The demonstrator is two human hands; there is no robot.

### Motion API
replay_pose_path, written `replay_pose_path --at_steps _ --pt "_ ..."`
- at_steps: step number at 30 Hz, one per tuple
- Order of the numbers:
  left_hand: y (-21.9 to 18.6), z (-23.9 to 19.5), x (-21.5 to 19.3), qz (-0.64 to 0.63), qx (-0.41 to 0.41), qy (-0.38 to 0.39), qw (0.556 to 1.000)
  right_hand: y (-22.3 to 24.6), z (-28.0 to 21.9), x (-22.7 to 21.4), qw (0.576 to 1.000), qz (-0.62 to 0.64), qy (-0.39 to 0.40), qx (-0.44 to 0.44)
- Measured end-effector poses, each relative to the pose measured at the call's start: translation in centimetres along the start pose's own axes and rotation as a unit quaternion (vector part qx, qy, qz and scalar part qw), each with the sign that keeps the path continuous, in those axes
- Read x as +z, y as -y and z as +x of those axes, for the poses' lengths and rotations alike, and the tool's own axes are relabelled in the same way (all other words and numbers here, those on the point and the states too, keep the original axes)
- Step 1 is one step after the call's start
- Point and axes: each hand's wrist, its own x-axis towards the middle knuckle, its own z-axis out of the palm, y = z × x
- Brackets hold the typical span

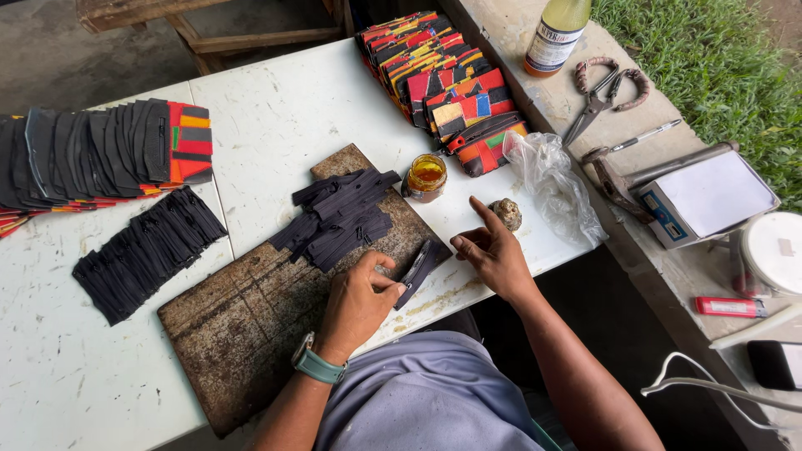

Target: The person repeatedly applies a yellow substance from a small jar to black zipper tapes using a stone-like applicator. They pick up each zipper tape, rub the substance along its length, and place it back on the table. The process is repeated for multiple zipper tapes throughout the clip.

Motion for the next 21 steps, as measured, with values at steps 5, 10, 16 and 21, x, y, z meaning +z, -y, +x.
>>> replay_pose_path --at_steps 5,10,16,21 --pt "0.7 0.3 -0.3 0.018 0.021 0.016 0.999 0.8 0.1 0.4 0.994 -0.11 0.014 -0.002" --pt "0.4 1.8 0.8 0.014 0.063 -0.005 0.998 1.7 0.6 0.7 0.993 -0.118 0.002 0.023" --pt "-0.2 2.8 2.0 -0.038 0.08 -0.034 0.996 1.4 1.5 0.7 0.993 -0.11 -0.015 0.036" --pt "0.1 2.4 1.9 -0.008 0.108 -0.063 0.992 0.7 1.4 0.4 0.998 -0.042 -0.028 0.039"
